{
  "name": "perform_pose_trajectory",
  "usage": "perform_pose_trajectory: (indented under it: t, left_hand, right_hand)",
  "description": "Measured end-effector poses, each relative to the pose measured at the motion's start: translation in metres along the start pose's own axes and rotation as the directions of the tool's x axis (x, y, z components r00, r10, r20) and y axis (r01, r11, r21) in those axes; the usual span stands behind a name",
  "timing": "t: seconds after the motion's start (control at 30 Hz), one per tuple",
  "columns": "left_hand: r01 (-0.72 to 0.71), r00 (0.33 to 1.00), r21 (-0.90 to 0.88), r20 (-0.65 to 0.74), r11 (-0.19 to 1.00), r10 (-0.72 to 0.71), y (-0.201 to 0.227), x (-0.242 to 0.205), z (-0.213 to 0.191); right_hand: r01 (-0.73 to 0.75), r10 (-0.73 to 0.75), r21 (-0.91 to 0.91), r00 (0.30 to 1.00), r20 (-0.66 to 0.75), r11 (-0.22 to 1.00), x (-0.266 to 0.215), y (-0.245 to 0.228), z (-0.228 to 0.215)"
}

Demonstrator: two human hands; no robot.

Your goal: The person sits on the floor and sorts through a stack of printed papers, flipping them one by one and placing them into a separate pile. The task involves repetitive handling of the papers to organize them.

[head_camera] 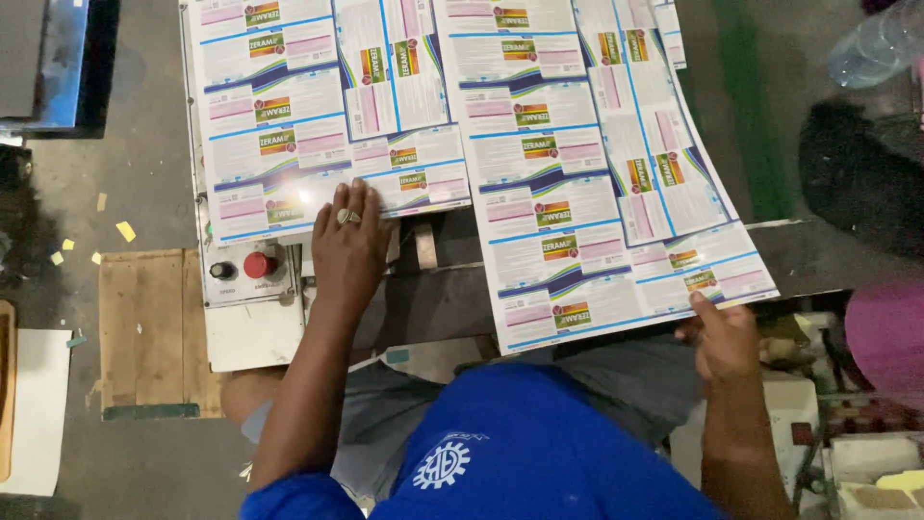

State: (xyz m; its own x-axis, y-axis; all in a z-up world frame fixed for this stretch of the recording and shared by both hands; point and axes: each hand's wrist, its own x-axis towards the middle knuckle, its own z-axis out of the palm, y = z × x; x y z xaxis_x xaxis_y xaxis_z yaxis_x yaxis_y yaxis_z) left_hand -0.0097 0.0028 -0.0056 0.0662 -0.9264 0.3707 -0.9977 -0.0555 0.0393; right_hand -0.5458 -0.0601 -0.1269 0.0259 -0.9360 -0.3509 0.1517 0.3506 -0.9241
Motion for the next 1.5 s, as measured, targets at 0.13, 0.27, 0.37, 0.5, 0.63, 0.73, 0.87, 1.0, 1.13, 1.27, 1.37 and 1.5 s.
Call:
perform_pose_trajectory:
  t: [0.13,0.27,0.37,0.5,0.63,0.73,0.87,1.0,1.13,1.27,1.37,1.5]
  left_hand:
    - [-0.030,1.000,-0.018,0.002,0.999,0.030,-0.010,0.003,-0.017]
    - [-0.006,0.987,-0.132,-0.161,0.991,-0.016,-0.010,0.020,-0.044]
    - [-0.036,0.950,-0.099,-0.313,0.994,0.004,0.012,0.026,-0.069]
    - [-0.049,0.971,-0.129,-0.238,0.990,0.018,0.032,0.014,-0.067]
    - [0.002,0.990,-0.184,-0.139,0.983,-0.028,0.037,-0.004,-0.045]
    - [0.017,0.993,-0.218,-0.113,0.976,-0.043,0.039,-0.010,-0.044]
    - [0.017,0.989,-0.233,-0.140,0.972,-0.051,0.039,-0.011,-0.051]
    - [-0.021,0.978,-0.242,-0.207,0.970,-0.031,0.046,-0.012,-0.067]
    - [-0.154,0.967,-0.358,-0.246,0.921,0.066,0.074,-0.010,-0.063]
    - [-0.265,0.948,-0.389,-0.275,0.882,0.163,0.116,-0.013,-0.036]
    - [-0.275,0.961,-0.392,-0.122,0.878,0.247,0.141,-0.017,-0.024]
    - [-0.297,0.953,-0.436,-0.078,0.850,0.293,0.139,-0.013,-0.026]
  right_hand:
    - [-0.011,0.010,-0.023,0.999,-0.033,1.000,-0.008,0.005,-0.014]
    - [-0.027,0.020,-0.095,0.997,-0.069,0.995,-0.021,-0.002,-0.012]
    - [0.015,-0.020,-0.099,0.999,-0.049,0.995,-0.027,-0.002,-0.007]
    - [-0.008,0.006,-0.078,0.999,-0.035,0.997,-0.010,0.013,-0.006]
    - [-0.012,0.009,-0.090,0.999,-0.035,0.996,0.018,0.009,0.013]
    - [0.014,-0.014,-0.072,1.000,0.001,0.997,0.042,-0.010,0.035]
    - [-0.033,0.035,-0.043,0.999,0.034,0.999,0.055,-0.022,0.044]
    - [-0.086,0.088,-0.094,0.996,0.018,0.992,0.040,-0.025,0.050]
    - [-0.077,0.094,-0.118,0.986,0.138,0.990,0.017,-0.014,0.078]
    - [-0.008,0.061,-0.138,0.921,0.385,0.990,-0.001,-0.020,0.145]
    - [-0.024,0.046,-0.044,0.796,0.603,0.999,-0.010,-0.030,0.177]
    - [0.003,0.018,-0.034,0.816,0.577,0.999,0.003,-0.014,0.166]
